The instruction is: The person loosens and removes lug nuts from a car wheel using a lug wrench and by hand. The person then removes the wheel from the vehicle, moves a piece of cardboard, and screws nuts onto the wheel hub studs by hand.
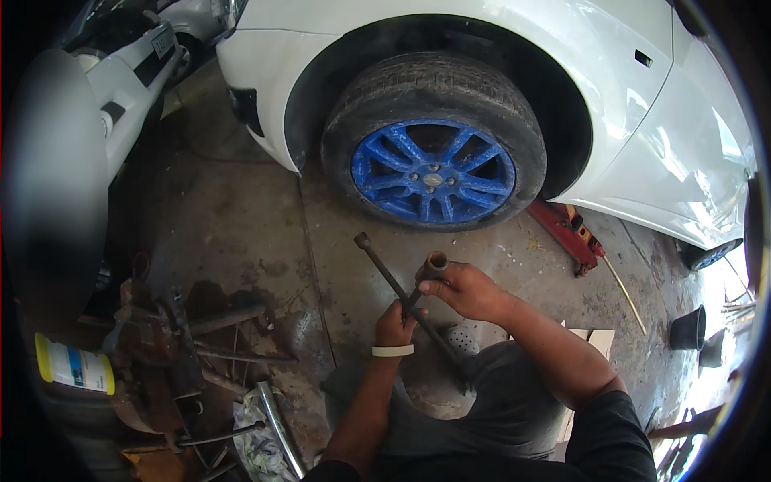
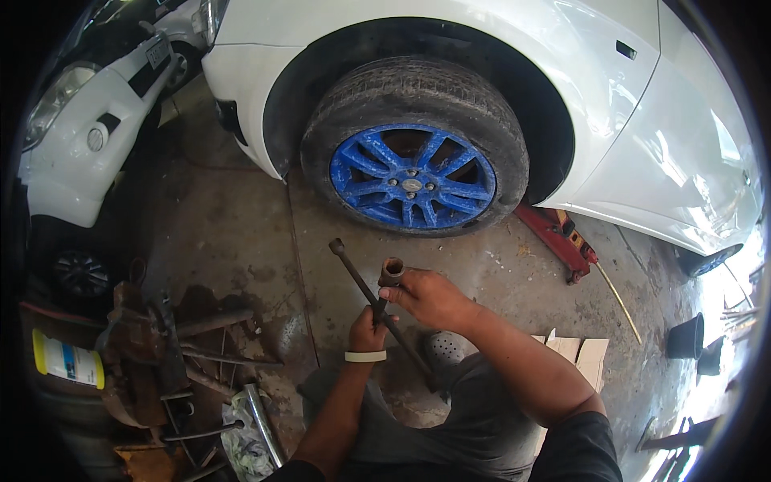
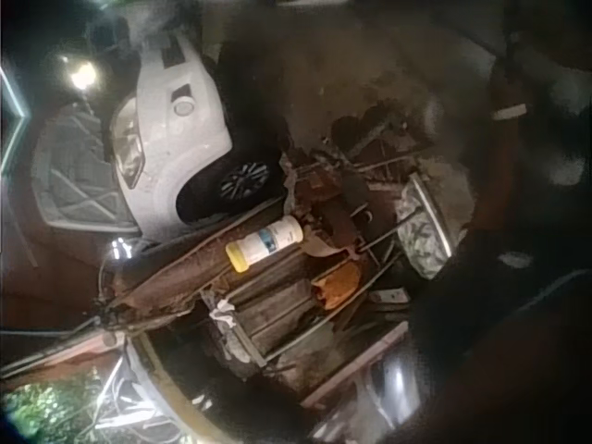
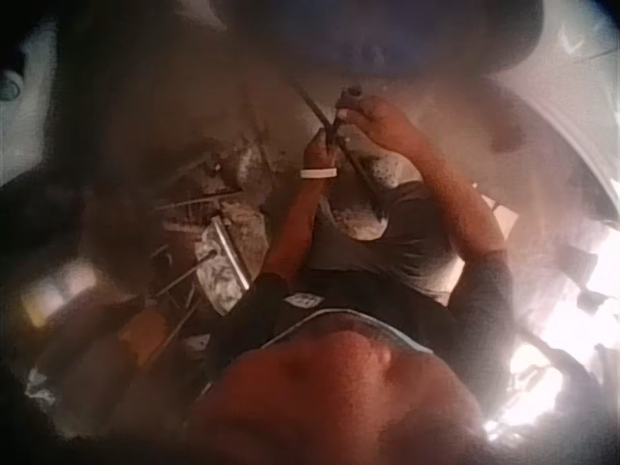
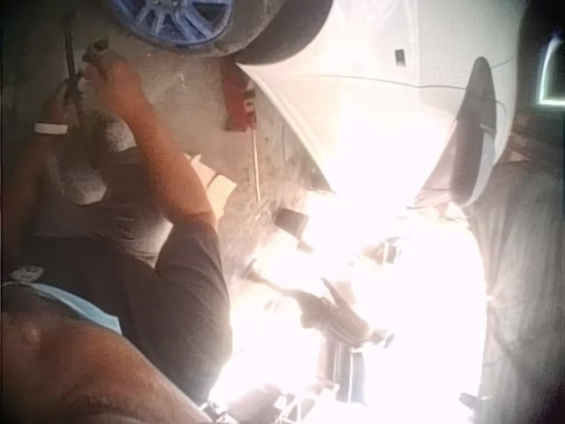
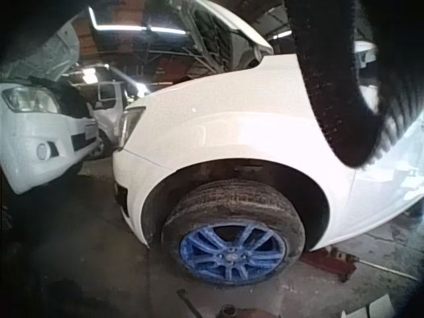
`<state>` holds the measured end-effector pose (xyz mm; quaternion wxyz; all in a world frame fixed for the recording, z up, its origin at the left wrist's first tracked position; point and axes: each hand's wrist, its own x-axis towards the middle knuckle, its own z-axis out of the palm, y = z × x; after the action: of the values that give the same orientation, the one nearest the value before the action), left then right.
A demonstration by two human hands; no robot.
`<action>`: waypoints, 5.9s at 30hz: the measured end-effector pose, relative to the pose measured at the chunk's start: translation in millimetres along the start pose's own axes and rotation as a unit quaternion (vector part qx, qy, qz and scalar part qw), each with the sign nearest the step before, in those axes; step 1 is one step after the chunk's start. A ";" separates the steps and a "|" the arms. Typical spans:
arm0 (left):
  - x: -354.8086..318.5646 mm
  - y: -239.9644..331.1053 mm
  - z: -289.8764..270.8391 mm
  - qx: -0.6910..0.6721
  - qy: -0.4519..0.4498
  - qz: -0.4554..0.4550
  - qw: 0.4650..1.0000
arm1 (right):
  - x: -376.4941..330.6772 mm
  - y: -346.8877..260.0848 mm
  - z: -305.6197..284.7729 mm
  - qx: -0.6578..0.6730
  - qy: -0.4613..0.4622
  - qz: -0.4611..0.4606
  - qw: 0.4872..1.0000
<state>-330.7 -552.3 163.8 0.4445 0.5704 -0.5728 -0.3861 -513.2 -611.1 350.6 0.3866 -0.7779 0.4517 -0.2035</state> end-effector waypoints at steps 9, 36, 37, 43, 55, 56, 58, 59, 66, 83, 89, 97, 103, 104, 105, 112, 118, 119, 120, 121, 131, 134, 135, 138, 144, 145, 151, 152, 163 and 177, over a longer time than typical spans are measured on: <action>-15.7 6.7 30.8 0.040 0.057 -0.021 0.997 | 6.3 21.7 20.9 0.150 0.119 0.110 0.975; -14.5 -12.3 21.3 -0.405 -0.151 -0.305 0.848 | -50.3 41.3 74.2 -0.180 -0.040 0.129 0.974; -16.5 -19.2 20.8 -0.381 -0.168 -0.285 0.863 | -52.0 48.1 75.6 -0.134 -0.042 0.137 0.981; -27.3 -20.7 -7.0 -0.297 -0.260 -0.246 0.885 | -53.5 71.7 73.6 0.177 -0.100 0.149 0.968; -35.3 7.3 -68.2 -0.355 -0.323 -0.180 0.859 | -10.4 107.9 72.0 0.206 0.092 0.132 0.965; -40.9 11.8 -69.1 -0.324 -0.295 -0.217 0.872 | -7.3 116.2 73.1 0.225 0.113 0.134 0.958; -55.9 23.5 -69.3 -0.293 -0.272 -0.211 0.892 | 4.9 128.6 74.8 0.253 0.136 0.130 0.949; -59.4 30.0 -68.7 -0.300 -0.278 -0.220 0.886 | 8.3 135.9 73.6 0.260 0.133 0.138 0.946; -50.3 73.5 -36.0 -0.324 -0.341 -0.189 0.862 | 25.0 153.0 44.2 0.337 0.133 0.179 0.915; -31.0 61.3 23.1 -0.278 -0.148 -0.266 0.911 | 71.1 190.4 47.1 0.331 0.124 0.157 0.922; -28.1 60.6 31.3 -0.240 -0.148 -0.285 0.916 | 75.5 201.2 50.5 0.317 0.108 0.165 0.928; -17.6 44.1 42.7 -0.245 -0.127 -0.304 0.912 | 82.9 212.3 44.2 0.296 0.110 0.149 0.937; -13.3 27.6 56.7 -0.191 -0.057 -0.337 0.920 | 91.8 218.5 49.8 0.186 0.098 0.151 0.966; -13.8 27.5 59.2 -0.074 -0.058 -0.325 0.941 | 93.6 219.0 51.3 0.154 0.093 0.164 0.970; -14.4 28.3 61.6 0.042 -0.060 -0.307 0.949 | 95.3 219.7 52.8 0.160 0.092 0.146 0.972; -5.8 36.6 70.1 0.260 0.013 -0.244 0.934 | 102.2 233.2 59.8 0.296 0.089 0.107 0.945; 60.2 55.3 69.5 0.201 0.094 -0.186 0.957 | 115.6 242.9 66.5 0.177 0.053 0.114 0.976; 82.7 63.3 69.2 0.165 0.149 -0.093 0.971 | 117.1 244.8 67.7 0.162 0.045 0.118 0.979; 106.8 72.2 69.0 0.132 0.193 -0.077 0.969 | 117.6 246.3 69.9 0.176 0.049 0.112 0.977; 126.5 81.1 67.9 0.230 0.259 0.028 0.938 | 117.4 248.4 71.6 0.188 0.045 0.109 0.975; 270.2 42.2 -7.8 0.415 0.078 0.063 0.904 | 122.7 285.2 81.9 0.225 0.023 0.043 0.973; 287.6 11.7 -29.3 0.456 0.063 -0.006 0.888 | 116.5 312.5 78.2 0.116 -0.086 0.083 0.986; 291.6 8.4 -34.0 0.477 0.047 0.028 0.877 | 112.5 320.0 79.2 0.066 -0.141 0.108 0.982; 306.2 10.4 -38.2 0.433 0.059 -0.018 0.899 | 105.9 336.0 91.2 -0.012 -0.097 0.195 0.976; 324.0 -0.1 -50.5 0.388 0.110 -0.103 0.909 | 121.1 350.1 124.3 -0.033 -0.029 0.158 0.986; 326.7 -9.8 -56.7 0.371 0.114 -0.087 0.917 | 123.2 353.5 125.9 -0.035 -0.036 0.164 0.985; 344.7 -54.5 -89.1 0.564 0.060 0.151 0.810 | 123.5 366.4 120.9 -0.048 -0.065 0.158 0.984; 346.2 -53.2 -89.5 0.538 0.062 0.144 0.828 | 122.0 365.4 120.1 -0.051 -0.051 0.146 0.987; 290.8 58.3 -1.5 0.670 -0.020 -0.080 0.738 | 107.9 357.1 100.8 0.021 -0.062 0.120 0.991; 241.7 -42.7 36.2 0.040 0.160 -0.396 0.903 | 55.6 251.8 -33.1 -0.285 -0.071 0.190 0.937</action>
<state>-340.7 -797.7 128.7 0.3172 0.8218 -0.2358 -0.4104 -644.2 -746.6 171.4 0.2107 -0.7674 0.6019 0.0669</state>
